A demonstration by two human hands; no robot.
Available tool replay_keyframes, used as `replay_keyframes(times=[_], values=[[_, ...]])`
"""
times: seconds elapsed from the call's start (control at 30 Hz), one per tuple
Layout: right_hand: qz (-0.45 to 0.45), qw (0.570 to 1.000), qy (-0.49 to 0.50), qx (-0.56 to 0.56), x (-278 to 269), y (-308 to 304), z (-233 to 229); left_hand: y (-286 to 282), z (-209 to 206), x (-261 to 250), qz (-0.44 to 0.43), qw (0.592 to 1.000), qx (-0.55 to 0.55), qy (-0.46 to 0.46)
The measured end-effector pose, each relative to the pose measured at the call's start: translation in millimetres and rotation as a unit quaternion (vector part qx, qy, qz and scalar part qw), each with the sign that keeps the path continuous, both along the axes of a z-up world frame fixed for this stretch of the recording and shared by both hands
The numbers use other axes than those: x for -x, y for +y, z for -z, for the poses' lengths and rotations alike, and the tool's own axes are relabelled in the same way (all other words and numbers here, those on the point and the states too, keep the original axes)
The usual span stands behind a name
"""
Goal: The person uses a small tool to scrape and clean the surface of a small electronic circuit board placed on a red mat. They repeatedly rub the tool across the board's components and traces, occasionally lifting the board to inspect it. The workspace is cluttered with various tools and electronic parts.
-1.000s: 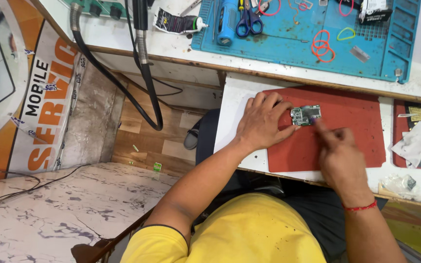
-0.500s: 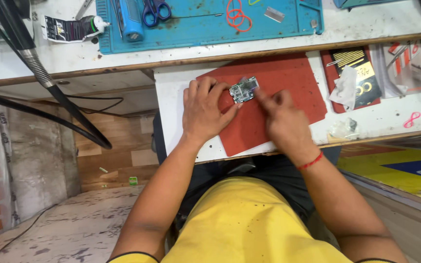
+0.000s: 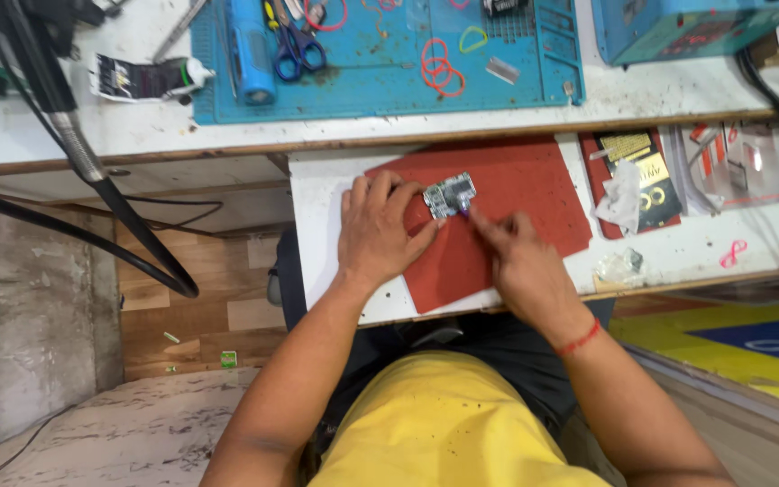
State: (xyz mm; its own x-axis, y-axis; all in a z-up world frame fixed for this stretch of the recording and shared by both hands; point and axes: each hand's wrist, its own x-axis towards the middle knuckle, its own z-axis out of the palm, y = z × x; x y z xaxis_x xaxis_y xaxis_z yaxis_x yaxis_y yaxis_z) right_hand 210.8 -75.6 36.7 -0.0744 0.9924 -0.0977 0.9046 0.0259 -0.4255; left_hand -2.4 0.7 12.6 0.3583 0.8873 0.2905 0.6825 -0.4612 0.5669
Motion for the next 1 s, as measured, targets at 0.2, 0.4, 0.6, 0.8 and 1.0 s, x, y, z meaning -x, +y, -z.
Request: replay_keyframes(times=[0.2, 0.4, 0.6, 0.8, 1.0], values=[[0.021, 0.999, -0.012, -0.045, -1, 10, 8, 0, -1, 0, 0.000, 1.000, 0.020, 0.008], [0.068, 0.997, -0.024, -0.031, 1, 15, 4, -1, 0, 0, -0.004, 1.000, 0.021, 0.001], [0.055, 0.998, -0.015, -0.029, 0, 17, 3, 0, -2, -1, -0.006, 1.000, 0.013, 0.006], [0.043, 0.998, -0.011, -0.039, 7, 14, 2, -1, -4, 0, -0.002, 0.999, 0.032, 0.014], [0.010, 0.999, -0.010, -0.030, 5, 15, -6, -2, -4, -1, -0.008, 1.000, 0.020, 0.010]])
